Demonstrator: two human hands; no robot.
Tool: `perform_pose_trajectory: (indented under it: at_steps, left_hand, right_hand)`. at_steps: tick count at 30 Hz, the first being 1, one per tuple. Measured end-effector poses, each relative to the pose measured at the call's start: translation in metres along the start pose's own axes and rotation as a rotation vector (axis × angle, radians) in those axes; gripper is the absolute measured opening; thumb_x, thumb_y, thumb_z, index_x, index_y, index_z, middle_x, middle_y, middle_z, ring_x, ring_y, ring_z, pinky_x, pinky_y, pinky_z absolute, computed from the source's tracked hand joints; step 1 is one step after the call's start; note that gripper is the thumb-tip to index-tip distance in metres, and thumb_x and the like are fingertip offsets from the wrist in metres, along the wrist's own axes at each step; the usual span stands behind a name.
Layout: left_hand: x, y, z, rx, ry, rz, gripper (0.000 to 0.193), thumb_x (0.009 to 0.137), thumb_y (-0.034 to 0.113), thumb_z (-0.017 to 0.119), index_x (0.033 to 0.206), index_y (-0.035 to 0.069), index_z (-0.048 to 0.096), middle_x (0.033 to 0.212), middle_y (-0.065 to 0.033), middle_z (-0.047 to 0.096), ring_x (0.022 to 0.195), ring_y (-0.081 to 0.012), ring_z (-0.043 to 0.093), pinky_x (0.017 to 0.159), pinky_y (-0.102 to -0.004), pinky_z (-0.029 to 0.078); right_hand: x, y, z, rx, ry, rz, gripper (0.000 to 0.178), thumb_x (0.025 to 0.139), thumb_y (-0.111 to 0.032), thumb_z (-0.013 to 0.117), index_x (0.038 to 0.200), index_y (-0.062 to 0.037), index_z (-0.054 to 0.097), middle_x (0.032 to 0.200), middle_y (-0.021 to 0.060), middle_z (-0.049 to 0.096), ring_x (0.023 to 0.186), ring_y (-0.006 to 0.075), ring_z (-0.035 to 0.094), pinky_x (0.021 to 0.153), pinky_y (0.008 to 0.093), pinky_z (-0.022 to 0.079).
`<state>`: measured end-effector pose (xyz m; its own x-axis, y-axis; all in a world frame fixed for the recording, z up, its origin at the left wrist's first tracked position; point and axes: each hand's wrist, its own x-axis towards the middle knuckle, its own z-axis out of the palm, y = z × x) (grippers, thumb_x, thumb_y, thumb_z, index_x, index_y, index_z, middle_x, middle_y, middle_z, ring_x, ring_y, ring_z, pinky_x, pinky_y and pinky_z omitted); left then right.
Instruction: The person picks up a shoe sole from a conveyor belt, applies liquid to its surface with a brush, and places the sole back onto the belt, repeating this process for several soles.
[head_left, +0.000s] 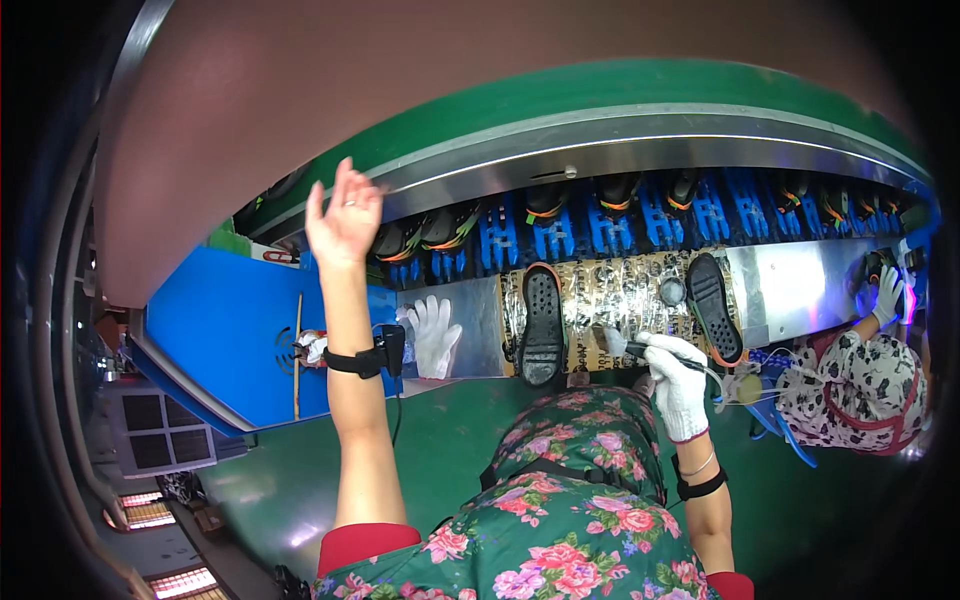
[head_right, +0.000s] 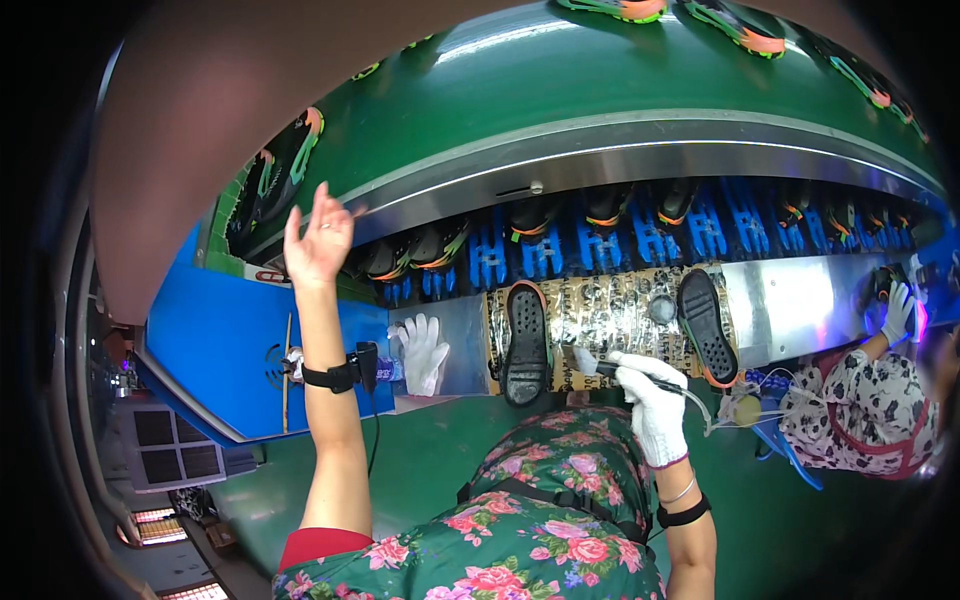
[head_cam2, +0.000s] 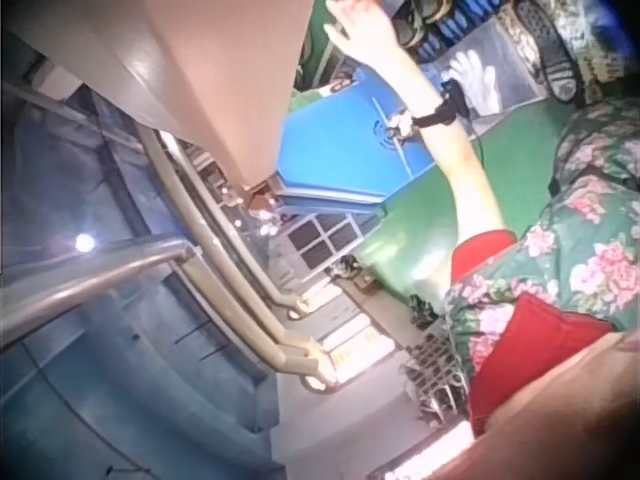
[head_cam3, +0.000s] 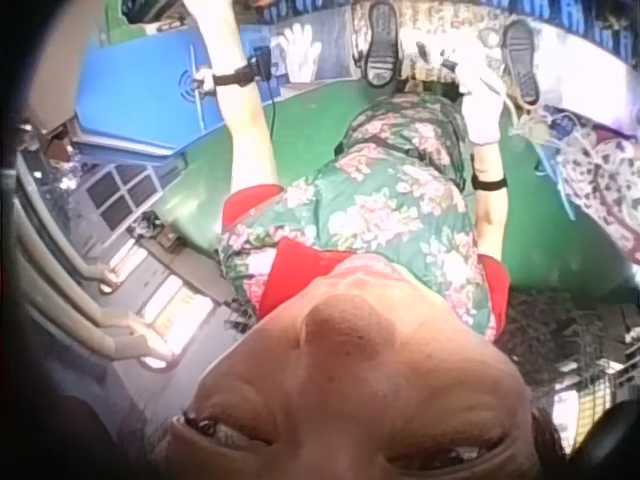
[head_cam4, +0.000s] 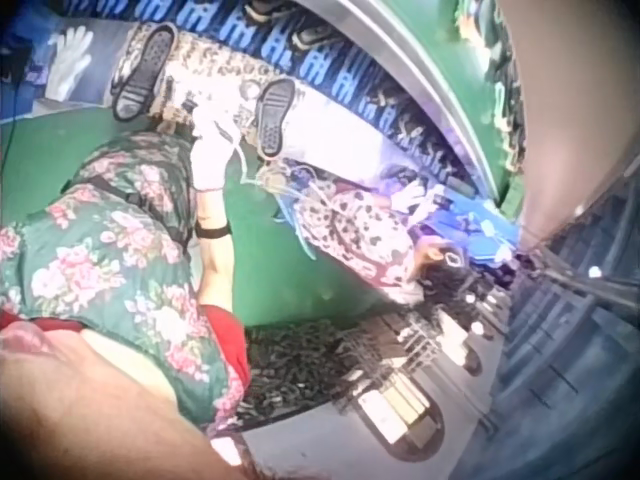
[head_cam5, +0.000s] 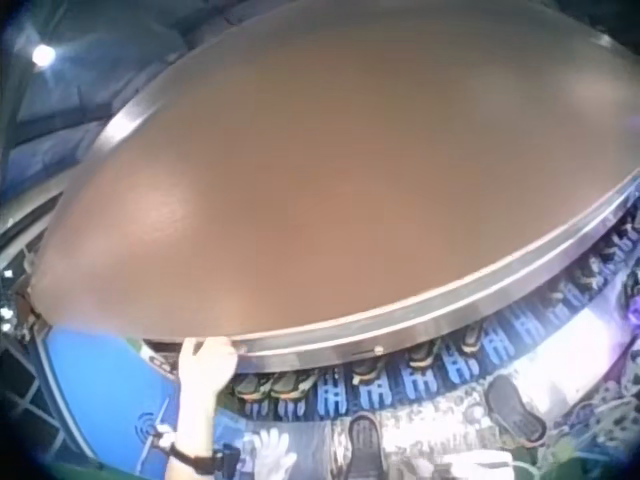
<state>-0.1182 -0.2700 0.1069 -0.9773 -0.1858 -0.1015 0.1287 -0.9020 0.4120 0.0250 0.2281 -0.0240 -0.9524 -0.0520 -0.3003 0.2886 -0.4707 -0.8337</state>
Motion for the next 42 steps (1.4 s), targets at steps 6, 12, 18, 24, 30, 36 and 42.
perform_pose_trajectory:
  at_steps: [6,12,18,24,30,36,42]
  left_hand:
    - [0.067,-0.150,0.134,0.801,-0.208,-0.244,0.060,0.099,0.026,0.065,0.148,-0.003,0.047,0.113,-0.0225,0.066,0.104,-0.0307,0.067,0.096,-0.0381,0.054]
    - [0.210,-0.305,0.199,1.611,-0.473,-0.044,0.092,0.092,0.040,0.075,0.157,-0.006,0.029,0.119,-0.0211,0.067,0.105,-0.0240,0.068,0.092,-0.0326,0.054]
    - [0.337,-0.351,0.223,2.033,-0.462,0.170,0.111,0.083,0.068,0.073,0.156,-0.002,0.028,0.128,-0.0144,0.062,0.100,-0.0188,0.063,0.077,-0.0332,0.058]
    - [0.342,-0.344,0.222,1.902,-0.341,0.068,0.059,0.095,0.056,0.067,0.122,0.003,0.066,0.112,-0.0047,0.064,0.091,-0.0155,0.064,0.070,-0.0304,0.059]
    - [0.168,-0.273,0.198,1.322,-0.369,0.052,0.036,0.106,0.033,0.061,0.124,0.002,0.063,0.126,-0.0092,0.063,0.119,-0.0204,0.062,0.103,-0.0415,0.053]
    - [-0.048,-0.185,0.098,1.257,-0.235,0.289,0.026,0.102,0.016,0.052,0.123,0.002,0.058,0.128,-0.0110,0.054,0.124,-0.0216,0.059,0.106,-0.0387,0.049]
    - [-0.108,-0.236,0.050,0.918,0.002,0.037,0.073,0.082,0.006,0.068,0.149,0.002,0.039,0.140,-0.0174,0.053,0.126,-0.0265,0.059,0.105,-0.0400,0.051]
  right_hand:
    - [0.003,0.009,-0.044,0.266,0.173,0.024,0.025,0.086,0.005,0.071,0.111,0.0071,0.073,0.107,0.0177,0.076,0.064,0.0082,0.057,0.058,0.0208,0.045]
    - [-0.010,-0.006,-0.070,0.349,0.296,0.001,0.022,0.087,0.007,0.070,0.108,0.0048,0.074,0.103,0.0122,0.076,0.067,0.0057,0.058,0.059,0.0185,0.045]
    - [-0.019,-0.015,-0.084,0.312,0.356,-0.017,0.021,0.083,0.005,0.069,0.103,0.0051,0.075,0.107,0.0175,0.077,0.066,0.0092,0.062,0.057,0.0198,0.046]
    - [-0.014,-0.028,-0.098,0.312,0.384,-0.024,0.020,0.085,0.006,0.069,0.103,0.0056,0.076,0.106,0.0174,0.077,0.065,0.0072,0.058,0.058,0.0191,0.044]
    - [-0.003,-0.040,-0.082,0.443,0.249,0.042,0.022,0.087,0.008,0.069,0.108,0.0047,0.075,0.106,0.0133,0.077,0.066,0.0049,0.055,0.058,0.0186,0.042]
    - [-0.003,-0.063,-0.032,0.451,0.026,0.044,0.027,0.089,0.006,0.067,0.115,0.0049,0.074,0.094,0.0081,0.075,0.065,0.0051,0.054,0.057,0.0194,0.041]
    - [0.003,-0.079,0.019,0.527,-0.164,0.008,0.026,0.090,0.005,0.066,0.115,0.0048,0.073,0.105,0.0124,0.075,0.069,0.0065,0.055,0.059,0.0199,0.044]
